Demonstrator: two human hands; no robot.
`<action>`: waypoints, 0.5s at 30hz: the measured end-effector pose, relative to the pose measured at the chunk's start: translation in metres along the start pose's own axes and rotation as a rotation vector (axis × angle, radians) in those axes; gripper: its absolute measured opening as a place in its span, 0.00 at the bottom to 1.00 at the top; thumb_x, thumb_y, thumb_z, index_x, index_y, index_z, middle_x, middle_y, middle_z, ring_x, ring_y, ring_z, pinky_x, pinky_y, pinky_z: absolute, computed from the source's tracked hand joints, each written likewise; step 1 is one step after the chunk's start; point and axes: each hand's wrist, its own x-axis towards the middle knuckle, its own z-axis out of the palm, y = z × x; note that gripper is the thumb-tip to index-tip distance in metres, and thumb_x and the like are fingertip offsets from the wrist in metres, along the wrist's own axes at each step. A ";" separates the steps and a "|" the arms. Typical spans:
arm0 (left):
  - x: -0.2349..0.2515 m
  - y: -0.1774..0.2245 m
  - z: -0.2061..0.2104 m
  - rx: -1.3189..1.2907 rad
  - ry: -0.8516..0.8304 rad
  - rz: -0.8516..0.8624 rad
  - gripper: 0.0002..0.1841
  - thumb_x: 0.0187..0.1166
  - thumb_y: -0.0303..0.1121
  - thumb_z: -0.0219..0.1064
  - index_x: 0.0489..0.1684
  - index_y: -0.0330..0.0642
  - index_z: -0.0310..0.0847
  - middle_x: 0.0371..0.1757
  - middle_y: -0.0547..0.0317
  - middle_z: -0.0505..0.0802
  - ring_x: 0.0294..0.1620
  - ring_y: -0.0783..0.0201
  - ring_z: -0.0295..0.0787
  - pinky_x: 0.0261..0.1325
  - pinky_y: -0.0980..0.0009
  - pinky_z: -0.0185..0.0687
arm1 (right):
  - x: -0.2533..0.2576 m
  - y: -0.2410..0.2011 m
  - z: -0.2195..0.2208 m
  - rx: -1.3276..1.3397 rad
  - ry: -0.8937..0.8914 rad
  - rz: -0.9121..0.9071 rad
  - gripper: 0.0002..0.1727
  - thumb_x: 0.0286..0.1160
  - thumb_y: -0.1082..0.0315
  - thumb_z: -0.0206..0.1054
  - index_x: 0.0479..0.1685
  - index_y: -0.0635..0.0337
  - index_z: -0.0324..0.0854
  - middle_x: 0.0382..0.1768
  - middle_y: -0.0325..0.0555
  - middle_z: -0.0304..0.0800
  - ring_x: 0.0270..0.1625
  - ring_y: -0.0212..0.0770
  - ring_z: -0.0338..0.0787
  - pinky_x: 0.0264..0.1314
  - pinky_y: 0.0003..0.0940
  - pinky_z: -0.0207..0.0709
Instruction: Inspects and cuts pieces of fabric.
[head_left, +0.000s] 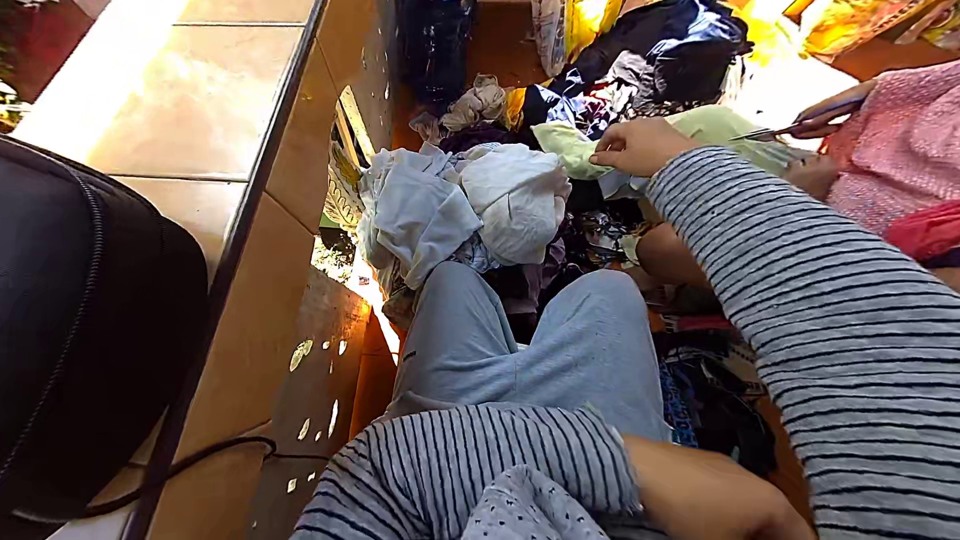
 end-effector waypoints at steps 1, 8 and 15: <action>-0.015 0.007 -0.033 0.080 0.015 -0.074 0.13 0.72 0.34 0.79 0.43 0.32 0.92 0.35 0.50 0.95 0.40 0.61 0.92 0.49 0.61 0.85 | -0.007 -0.006 0.011 0.040 -0.016 -0.033 0.16 0.81 0.63 0.70 0.52 0.70 0.87 0.45 0.69 0.91 0.54 0.71 0.89 0.63 0.76 0.71; -0.062 -0.105 -0.182 0.482 0.448 -1.131 0.16 0.77 0.25 0.68 0.60 0.27 0.84 0.67 0.29 0.86 0.73 0.32 0.80 0.69 0.32 0.76 | -0.054 -0.046 0.109 0.255 -0.128 -0.073 0.12 0.80 0.65 0.71 0.46 0.68 0.88 0.41 0.61 0.92 0.48 0.61 0.91 0.58 0.65 0.79; -0.077 -0.169 -0.191 0.677 0.429 -1.366 0.16 0.80 0.28 0.66 0.62 0.29 0.86 0.79 0.31 0.77 0.83 0.30 0.67 0.79 0.32 0.65 | -0.103 -0.078 0.129 0.429 -0.056 -0.114 0.13 0.79 0.62 0.71 0.47 0.65 0.88 0.44 0.56 0.90 0.46 0.51 0.91 0.56 0.53 0.83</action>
